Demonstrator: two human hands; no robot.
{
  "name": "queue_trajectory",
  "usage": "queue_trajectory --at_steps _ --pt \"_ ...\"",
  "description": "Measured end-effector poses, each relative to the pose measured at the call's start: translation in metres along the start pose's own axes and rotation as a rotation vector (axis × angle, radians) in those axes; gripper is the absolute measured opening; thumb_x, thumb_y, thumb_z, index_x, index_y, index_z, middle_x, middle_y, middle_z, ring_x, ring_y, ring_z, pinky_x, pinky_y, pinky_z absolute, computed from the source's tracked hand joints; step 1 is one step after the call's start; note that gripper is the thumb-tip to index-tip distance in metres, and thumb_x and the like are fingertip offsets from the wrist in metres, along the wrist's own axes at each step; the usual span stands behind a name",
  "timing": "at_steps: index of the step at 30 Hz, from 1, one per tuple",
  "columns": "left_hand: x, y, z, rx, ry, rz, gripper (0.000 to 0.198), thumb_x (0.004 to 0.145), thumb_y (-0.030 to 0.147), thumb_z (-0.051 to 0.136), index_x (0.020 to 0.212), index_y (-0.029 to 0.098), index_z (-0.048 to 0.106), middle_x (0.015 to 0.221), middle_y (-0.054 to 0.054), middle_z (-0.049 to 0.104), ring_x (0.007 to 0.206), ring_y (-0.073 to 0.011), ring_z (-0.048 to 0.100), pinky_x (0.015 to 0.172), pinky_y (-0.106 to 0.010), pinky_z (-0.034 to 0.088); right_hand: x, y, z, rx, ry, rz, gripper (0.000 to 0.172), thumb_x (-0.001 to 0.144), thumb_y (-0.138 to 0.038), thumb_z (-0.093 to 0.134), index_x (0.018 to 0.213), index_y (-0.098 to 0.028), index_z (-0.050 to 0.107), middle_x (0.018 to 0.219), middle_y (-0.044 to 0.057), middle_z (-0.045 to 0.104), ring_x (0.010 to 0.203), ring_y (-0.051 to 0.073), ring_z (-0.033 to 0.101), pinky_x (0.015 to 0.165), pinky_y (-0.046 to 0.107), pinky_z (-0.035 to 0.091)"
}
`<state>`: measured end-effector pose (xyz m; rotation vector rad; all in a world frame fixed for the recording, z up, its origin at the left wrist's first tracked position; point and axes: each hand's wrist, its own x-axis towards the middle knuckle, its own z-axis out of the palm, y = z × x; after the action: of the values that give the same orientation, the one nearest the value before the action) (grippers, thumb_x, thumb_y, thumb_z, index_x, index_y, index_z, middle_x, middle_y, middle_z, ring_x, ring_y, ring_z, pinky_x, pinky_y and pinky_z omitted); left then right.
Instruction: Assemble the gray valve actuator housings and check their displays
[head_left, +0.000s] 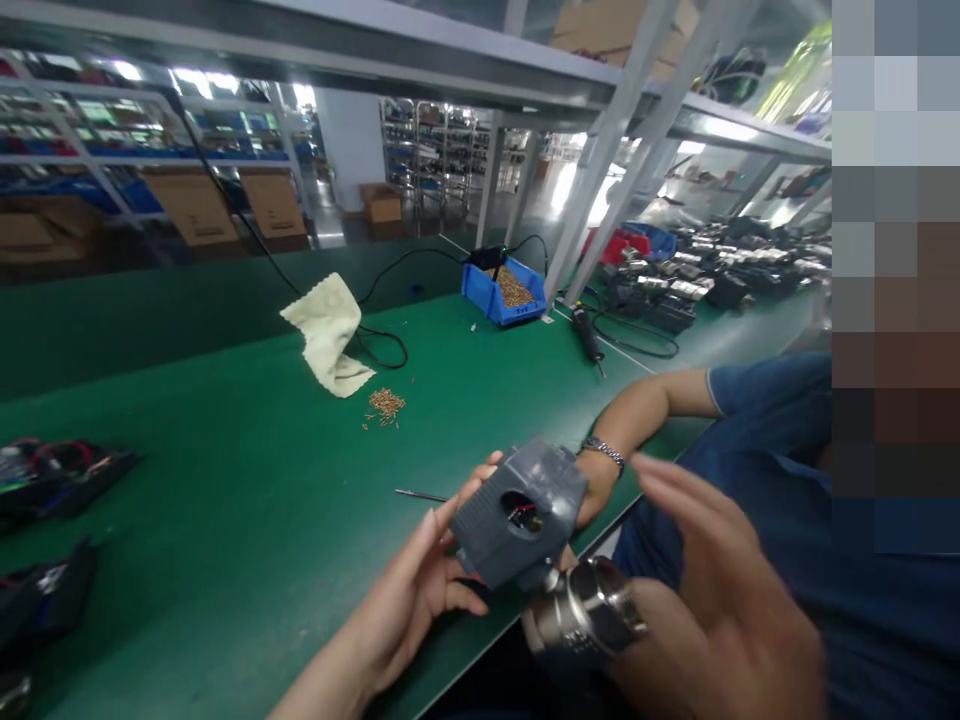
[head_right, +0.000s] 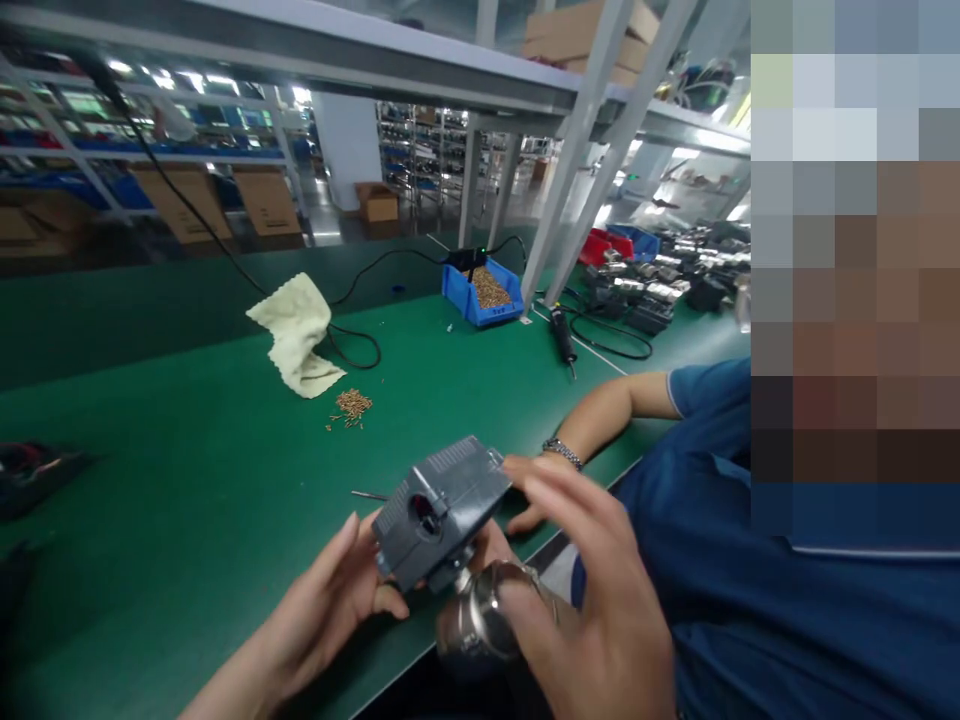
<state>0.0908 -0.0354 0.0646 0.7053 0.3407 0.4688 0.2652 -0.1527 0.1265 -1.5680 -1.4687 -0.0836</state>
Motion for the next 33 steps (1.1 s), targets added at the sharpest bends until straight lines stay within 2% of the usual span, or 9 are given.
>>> queue_trajectory --at_steps 2,5,6,9,14,18,21,27,33 --pt "0.001 0.002 0.008 -0.011 -0.005 0.010 0.062 0.085 0.059 0.056 0.138 0.028 0.047 0.131 -0.012 0.055 0.080 -0.0141 0.063 0.063 -0.022 0.054 0.021 0.005 -0.004 0.025 -0.091 0.131 0.061 0.082 -0.038 0.060 0.140 -0.030 0.040 0.143 0.010 0.044 0.130 0.032 0.045 0.106 0.056 0.039" --pt "0.001 0.003 0.016 -0.059 0.062 -0.001 0.063 0.084 0.056 0.059 0.138 0.026 0.047 0.128 -0.014 0.057 0.078 -0.0145 0.066 0.063 -0.022 0.055 0.049 0.005 0.003 0.132 -0.403 0.273 0.073 0.076 -0.040 0.061 0.142 -0.023 0.036 0.142 0.013 0.044 0.127 0.033 0.047 0.103 0.054 0.043" --pt "0.001 0.004 0.019 -0.084 0.089 -0.013 0.065 0.082 0.055 0.063 0.137 0.024 0.048 0.126 -0.014 0.058 0.078 -0.0149 0.066 0.064 -0.022 0.056 0.054 0.002 0.006 0.129 -0.446 0.281 0.074 0.073 -0.038 0.063 0.141 -0.023 0.038 0.141 0.012 0.044 0.128 0.032 0.047 0.104 0.053 0.042" --pt "-0.001 0.006 0.025 -0.173 0.174 -0.014 0.061 0.079 0.047 0.070 0.132 0.022 0.054 0.131 -0.013 0.057 0.085 -0.0183 0.067 0.069 -0.026 0.058 0.055 -0.015 0.014 0.007 -0.403 0.244 0.073 0.066 -0.031 0.066 0.136 -0.027 0.044 0.138 0.009 0.046 0.126 0.030 0.048 0.106 0.051 0.041" --pt "-0.016 0.009 0.030 -0.277 0.270 0.052 0.044 0.080 0.033 0.070 0.121 0.019 0.062 0.140 -0.009 0.051 0.120 -0.0285 0.054 0.084 -0.033 0.056 0.038 -0.042 0.022 -0.090 -0.302 0.085 0.077 0.060 -0.025 0.067 0.134 -0.028 0.044 0.134 0.008 0.048 0.118 0.029 0.054 0.098 0.046 0.049" --pt "-0.031 0.016 0.033 -0.267 0.351 0.066 0.043 0.079 0.030 0.068 0.121 0.021 0.062 0.135 -0.008 0.056 0.112 -0.0273 0.059 0.085 -0.038 0.055 0.033 -0.052 0.023 -0.089 -0.243 -0.028 0.080 0.060 -0.023 0.067 0.136 -0.029 0.040 0.134 0.007 0.048 0.121 0.026 0.052 0.096 0.038 0.052" --pt "-0.043 0.026 0.033 -0.220 0.344 0.067 0.047 0.070 0.032 0.073 0.115 0.019 0.066 0.124 -0.009 0.064 0.105 -0.0278 0.061 0.088 -0.040 0.052 0.029 -0.055 0.025 -0.026 -0.275 -0.089 0.085 0.060 -0.022 0.067 0.138 -0.030 0.036 0.138 0.006 0.043 0.125 0.026 0.049 0.096 0.034 0.052" --pt "-0.073 0.037 0.024 -0.007 0.397 0.149 0.064 0.059 0.029 0.080 0.120 0.019 0.063 0.124 -0.008 0.064 0.120 -0.0299 0.053 0.100 -0.035 0.042 0.009 -0.035 0.042 0.206 -0.390 -0.214 0.095 0.060 -0.014 0.071 0.143 -0.031 0.029 0.143 0.004 0.036 0.137 0.026 0.034 0.117 0.042 0.029" --pt "-0.092 0.023 0.013 0.121 0.514 0.215 0.089 0.060 0.032 0.084 0.139 0.019 0.045 0.134 -0.012 0.056 0.122 -0.0305 0.052 0.100 -0.037 0.043 -0.012 -0.006 0.070 0.485 -0.567 -0.128 0.092 0.073 -0.013 0.073 0.146 -0.039 0.023 0.146 0.006 0.029 0.136 0.024 0.036 0.103 0.035 0.047"
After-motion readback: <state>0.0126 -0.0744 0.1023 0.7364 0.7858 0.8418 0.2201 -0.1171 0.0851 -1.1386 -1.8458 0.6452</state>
